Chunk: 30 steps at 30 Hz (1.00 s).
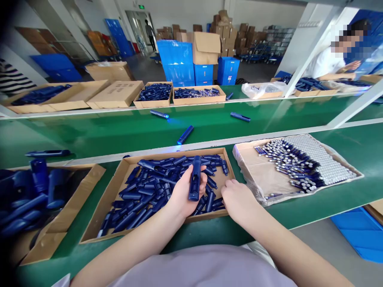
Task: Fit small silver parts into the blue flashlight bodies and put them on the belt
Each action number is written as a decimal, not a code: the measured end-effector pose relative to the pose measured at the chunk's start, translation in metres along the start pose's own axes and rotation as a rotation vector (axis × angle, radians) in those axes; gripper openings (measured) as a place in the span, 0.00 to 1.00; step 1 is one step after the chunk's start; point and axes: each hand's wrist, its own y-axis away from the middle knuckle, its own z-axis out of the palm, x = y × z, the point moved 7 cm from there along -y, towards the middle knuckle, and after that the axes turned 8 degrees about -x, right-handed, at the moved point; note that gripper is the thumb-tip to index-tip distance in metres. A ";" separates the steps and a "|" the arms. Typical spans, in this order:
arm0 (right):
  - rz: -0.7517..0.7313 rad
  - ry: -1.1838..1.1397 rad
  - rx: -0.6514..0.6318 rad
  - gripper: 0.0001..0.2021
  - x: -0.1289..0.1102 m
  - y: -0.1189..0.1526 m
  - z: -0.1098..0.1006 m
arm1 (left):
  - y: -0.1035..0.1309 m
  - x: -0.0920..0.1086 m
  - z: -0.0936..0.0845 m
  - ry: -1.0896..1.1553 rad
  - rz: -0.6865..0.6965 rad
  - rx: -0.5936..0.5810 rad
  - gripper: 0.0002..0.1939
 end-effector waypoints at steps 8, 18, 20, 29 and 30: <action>-0.040 -0.538 0.395 0.06 -0.006 0.027 -0.045 | 0.000 -0.007 0.003 -0.010 -0.033 -0.053 0.18; -0.252 -0.191 0.768 0.07 -0.054 0.024 -0.046 | 0.004 -0.006 0.003 0.018 0.052 0.016 0.17; -0.256 -0.186 0.788 0.07 -0.056 0.026 -0.044 | 0.004 -0.005 0.002 0.020 0.064 0.007 0.17; -0.305 -0.204 0.529 0.19 -0.081 0.021 -0.032 | 0.003 0.001 -0.013 0.041 0.124 0.194 0.14; -0.311 -0.213 0.491 0.19 -0.081 0.019 -0.033 | 0.003 0.002 -0.013 0.045 0.136 0.205 0.14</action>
